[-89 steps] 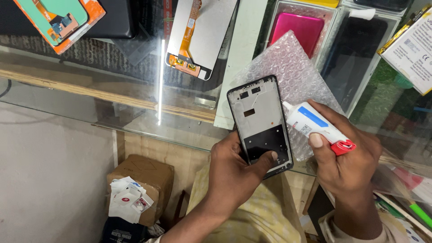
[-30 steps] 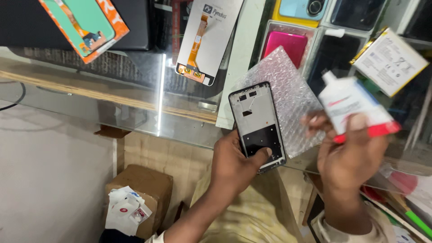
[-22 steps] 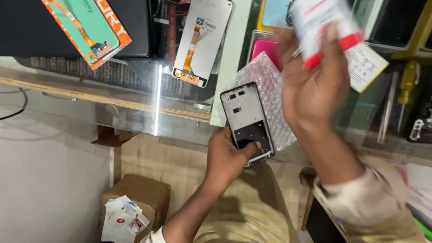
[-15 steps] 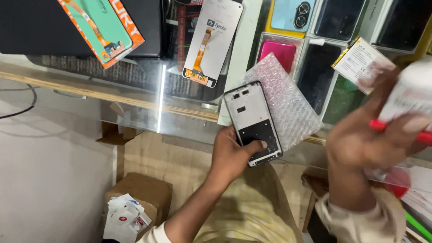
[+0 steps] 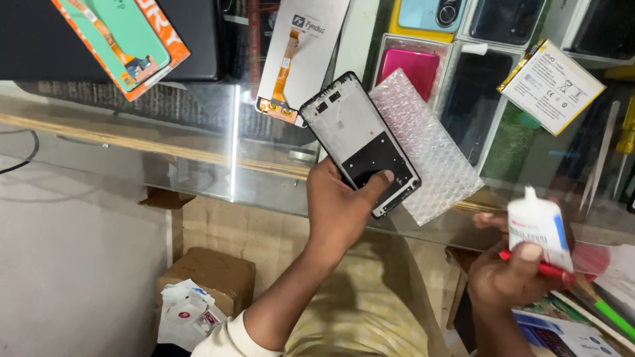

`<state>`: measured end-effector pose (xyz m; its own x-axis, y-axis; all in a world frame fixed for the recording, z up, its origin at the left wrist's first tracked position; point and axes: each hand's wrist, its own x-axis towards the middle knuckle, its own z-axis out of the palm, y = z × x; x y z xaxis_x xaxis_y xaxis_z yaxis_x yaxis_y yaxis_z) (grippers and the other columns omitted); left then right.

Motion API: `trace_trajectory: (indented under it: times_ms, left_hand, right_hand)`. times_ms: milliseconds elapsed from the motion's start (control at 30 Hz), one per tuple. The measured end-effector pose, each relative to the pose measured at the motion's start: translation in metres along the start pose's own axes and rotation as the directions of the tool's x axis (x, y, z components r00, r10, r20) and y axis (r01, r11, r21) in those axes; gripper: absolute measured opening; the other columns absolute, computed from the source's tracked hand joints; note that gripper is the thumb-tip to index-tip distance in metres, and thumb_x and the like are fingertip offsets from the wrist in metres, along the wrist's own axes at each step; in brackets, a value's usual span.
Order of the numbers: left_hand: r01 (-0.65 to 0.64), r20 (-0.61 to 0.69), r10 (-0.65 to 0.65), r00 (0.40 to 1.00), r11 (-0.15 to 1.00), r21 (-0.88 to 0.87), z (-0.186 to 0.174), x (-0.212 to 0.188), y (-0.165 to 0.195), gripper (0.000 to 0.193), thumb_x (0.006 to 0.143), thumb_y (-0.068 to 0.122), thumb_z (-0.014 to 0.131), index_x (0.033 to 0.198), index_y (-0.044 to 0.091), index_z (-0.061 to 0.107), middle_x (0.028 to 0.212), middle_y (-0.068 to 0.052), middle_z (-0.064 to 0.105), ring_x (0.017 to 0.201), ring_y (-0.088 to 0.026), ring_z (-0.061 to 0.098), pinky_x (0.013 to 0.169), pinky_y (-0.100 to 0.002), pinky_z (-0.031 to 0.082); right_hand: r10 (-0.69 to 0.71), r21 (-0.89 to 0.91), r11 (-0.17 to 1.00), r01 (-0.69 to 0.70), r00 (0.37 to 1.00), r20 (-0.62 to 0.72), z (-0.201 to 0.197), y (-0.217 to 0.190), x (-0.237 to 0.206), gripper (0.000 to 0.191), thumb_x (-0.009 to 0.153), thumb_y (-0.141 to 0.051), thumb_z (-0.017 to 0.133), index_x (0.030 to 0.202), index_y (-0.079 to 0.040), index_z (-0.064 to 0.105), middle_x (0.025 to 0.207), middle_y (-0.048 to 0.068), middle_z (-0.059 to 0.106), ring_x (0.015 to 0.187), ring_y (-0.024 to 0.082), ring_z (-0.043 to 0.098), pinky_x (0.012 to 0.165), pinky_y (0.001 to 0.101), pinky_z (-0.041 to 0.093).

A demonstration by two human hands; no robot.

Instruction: The person holds a disassembled smartphone frame and applies adhesive from a tube along the inner edge of the frame. The person rotates the frame to cover multiple sides while maintaining a continuous bead of adhesive.

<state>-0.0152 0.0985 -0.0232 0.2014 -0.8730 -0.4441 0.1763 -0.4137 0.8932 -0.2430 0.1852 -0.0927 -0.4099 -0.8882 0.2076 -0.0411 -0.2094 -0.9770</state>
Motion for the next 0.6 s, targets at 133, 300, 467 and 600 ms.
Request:
trace_trajectory:
  times_ms: [133,300,467,600]
  left_hand:
    - [-0.045,-0.031,0.048,0.998,0.994,0.1,0.003,-0.001,-0.001,0.014,0.081,0.0,0.076,0.094,-0.003,0.072,0.086,-0.005,0.076,0.075,-0.007,0.068,0.071,-0.025,0.057]
    - [-0.066,-0.038,0.068,0.997,0.996,0.063,0.004,-0.002,-0.005,0.015,0.083,0.001,0.075,0.097,-0.003,0.072,0.089,-0.003,0.076,0.078,-0.007,0.069,0.075,-0.025,0.057]
    - [-0.055,-0.025,0.057,0.998,0.997,0.049,0.002,-0.002,-0.008,0.013,0.084,0.001,0.076,0.096,-0.003,0.073,0.087,-0.004,0.076,0.077,-0.007,0.068,0.074,-0.024,0.057]
    - [-0.041,-0.018,0.042,0.999,0.996,0.076,0.0,-0.002,-0.009,0.011,0.083,0.001,0.077,0.093,-0.003,0.074,0.085,-0.004,0.076,0.075,-0.007,0.068,0.071,-0.024,0.056]
  right_hand:
    - [0.121,-0.103,0.989,-0.108,0.984,0.13,0.013,-0.017,0.005,0.056,0.112,-0.035,0.059,0.146,0.008,0.049,0.112,0.021,0.068,0.078,0.023,0.069,0.07,0.031,0.06]
    - [0.177,-0.344,0.936,-0.075,0.945,0.275,0.019,-0.034,0.001,0.05,0.109,-0.027,0.06,0.144,0.009,0.057,0.115,0.02,0.07,0.079,0.018,0.069,0.072,0.0252,0.056]
    - [0.136,-0.546,0.831,0.109,0.911,0.389,0.02,-0.041,0.007,0.043,0.104,-0.021,0.062,0.138,0.005,0.063,0.113,0.017,0.074,0.082,0.013,0.072,0.075,0.024,0.054]
    - [0.132,-0.564,0.815,0.134,0.905,0.405,0.026,-0.041,0.011,0.042,0.101,-0.019,0.065,0.137,0.003,0.064,0.11,0.017,0.075,0.086,0.016,0.073,0.076,0.025,0.055]
